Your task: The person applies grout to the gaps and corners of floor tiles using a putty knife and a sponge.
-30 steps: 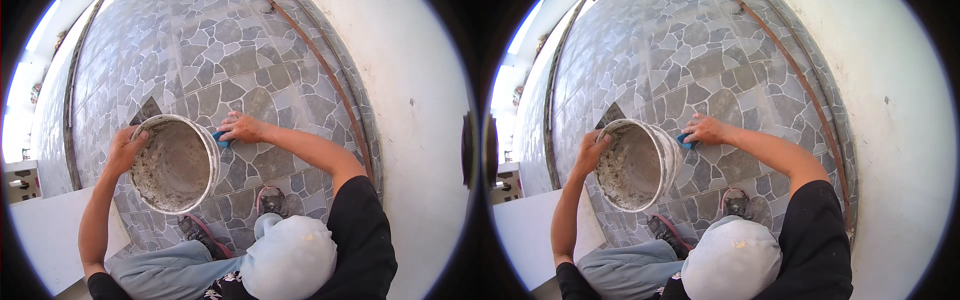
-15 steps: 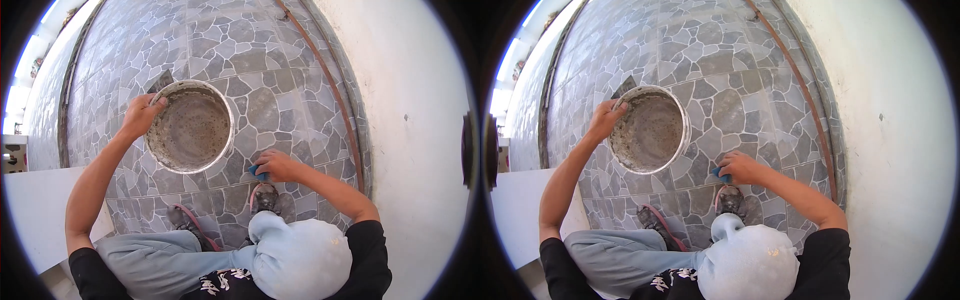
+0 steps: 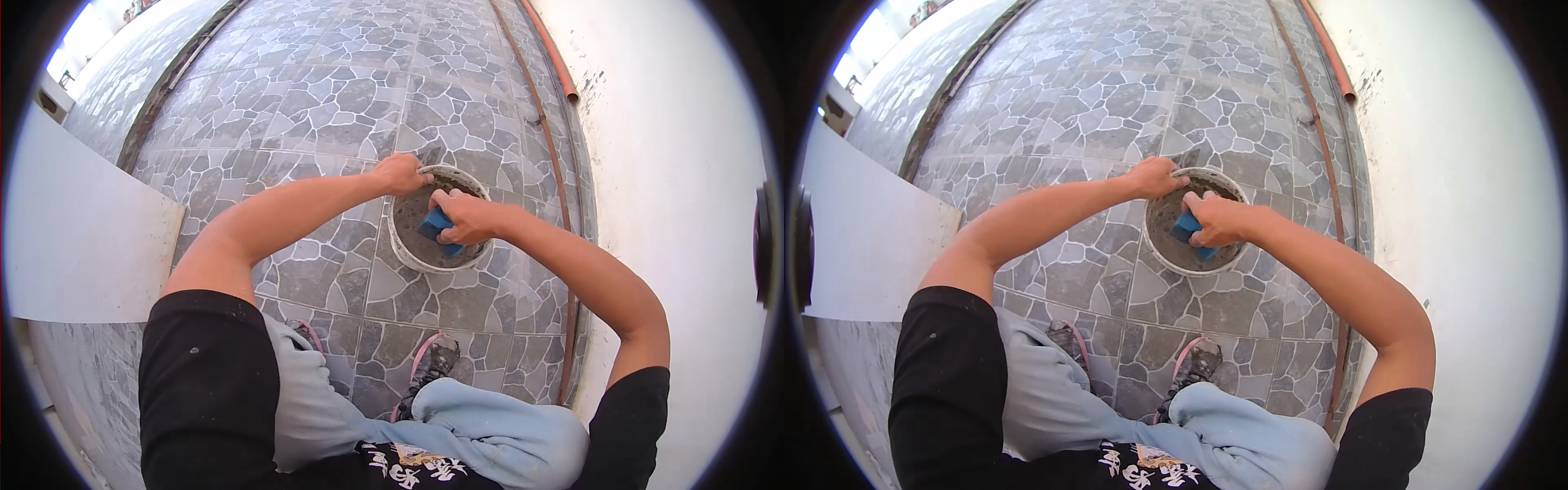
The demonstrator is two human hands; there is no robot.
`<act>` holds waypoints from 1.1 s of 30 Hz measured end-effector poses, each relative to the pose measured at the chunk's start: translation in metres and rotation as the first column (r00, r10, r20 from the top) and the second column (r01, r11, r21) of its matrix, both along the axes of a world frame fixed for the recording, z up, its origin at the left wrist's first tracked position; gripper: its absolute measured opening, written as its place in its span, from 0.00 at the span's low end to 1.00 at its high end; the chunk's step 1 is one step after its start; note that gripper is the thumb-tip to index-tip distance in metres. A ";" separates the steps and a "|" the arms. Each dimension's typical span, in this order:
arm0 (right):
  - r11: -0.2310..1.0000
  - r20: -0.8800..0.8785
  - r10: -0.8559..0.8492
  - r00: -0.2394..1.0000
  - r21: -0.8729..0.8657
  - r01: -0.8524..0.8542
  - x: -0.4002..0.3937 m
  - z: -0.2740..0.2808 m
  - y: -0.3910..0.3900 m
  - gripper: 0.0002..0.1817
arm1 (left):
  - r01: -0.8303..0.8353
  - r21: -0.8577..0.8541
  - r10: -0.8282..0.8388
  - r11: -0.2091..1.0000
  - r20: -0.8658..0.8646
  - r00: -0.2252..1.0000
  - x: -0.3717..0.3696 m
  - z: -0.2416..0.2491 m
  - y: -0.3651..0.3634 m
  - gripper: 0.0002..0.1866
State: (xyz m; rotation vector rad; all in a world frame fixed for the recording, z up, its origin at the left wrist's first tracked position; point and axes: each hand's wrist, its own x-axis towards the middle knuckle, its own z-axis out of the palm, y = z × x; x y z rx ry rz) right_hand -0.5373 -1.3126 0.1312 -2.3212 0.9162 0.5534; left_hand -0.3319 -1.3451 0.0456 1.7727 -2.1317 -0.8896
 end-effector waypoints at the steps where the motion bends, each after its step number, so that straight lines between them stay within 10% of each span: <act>1: 0.999 -0.076 0.052 0.996 -0.002 -0.052 0.012 -0.024 -0.010 0.32 | -0.035 -0.046 0.036 0.998 0.025 0.999 -0.002 -0.003 0.003 0.23; 6: 0.967 0.021 0.012 1.000 -0.254 -0.006 0.015 -0.173 -0.029 0.45 | -0.100 -0.103 0.108 0.990 0.080 0.991 -0.005 -0.005 0.022 0.26; 8: 0.933 -0.303 0.064 0.951 -0.319 -0.165 0.010 -0.215 -0.029 0.38 | -0.095 -0.101 0.100 0.990 0.047 0.994 -0.008 -0.002 0.019 0.26; 13: 0.936 -0.240 0.346 0.907 0.024 -0.351 0.005 -0.127 -0.038 0.32 | -0.074 -0.101 0.079 0.992 0.043 0.996 -0.009 0.005 0.021 0.25; 15: 0.944 0.010 -0.132 0.991 0.307 0.123 -0.014 -0.096 -0.046 0.34 | -0.069 -0.097 0.074 0.993 0.057 0.996 -0.009 0.002 0.019 0.25; 17: 0.842 0.111 -0.328 0.938 0.484 0.237 -0.024 -0.095 -0.047 0.33 | -0.047 -0.094 0.052 0.994 0.052 0.997 -0.010 -0.005 0.015 0.24; 20: 0.389 0.019 -0.819 0.573 0.752 0.532 -0.016 -0.063 -0.026 0.28 | -0.040 -0.106 0.045 0.994 0.041 0.998 -0.011 -0.006 0.015 0.24; 33: 0.955 0.652 -0.216 0.727 -0.016 0.297 -0.021 -0.120 -0.033 0.18 | -0.059 -0.073 0.061 0.996 0.016 0.998 -0.009 0.002 0.019 0.24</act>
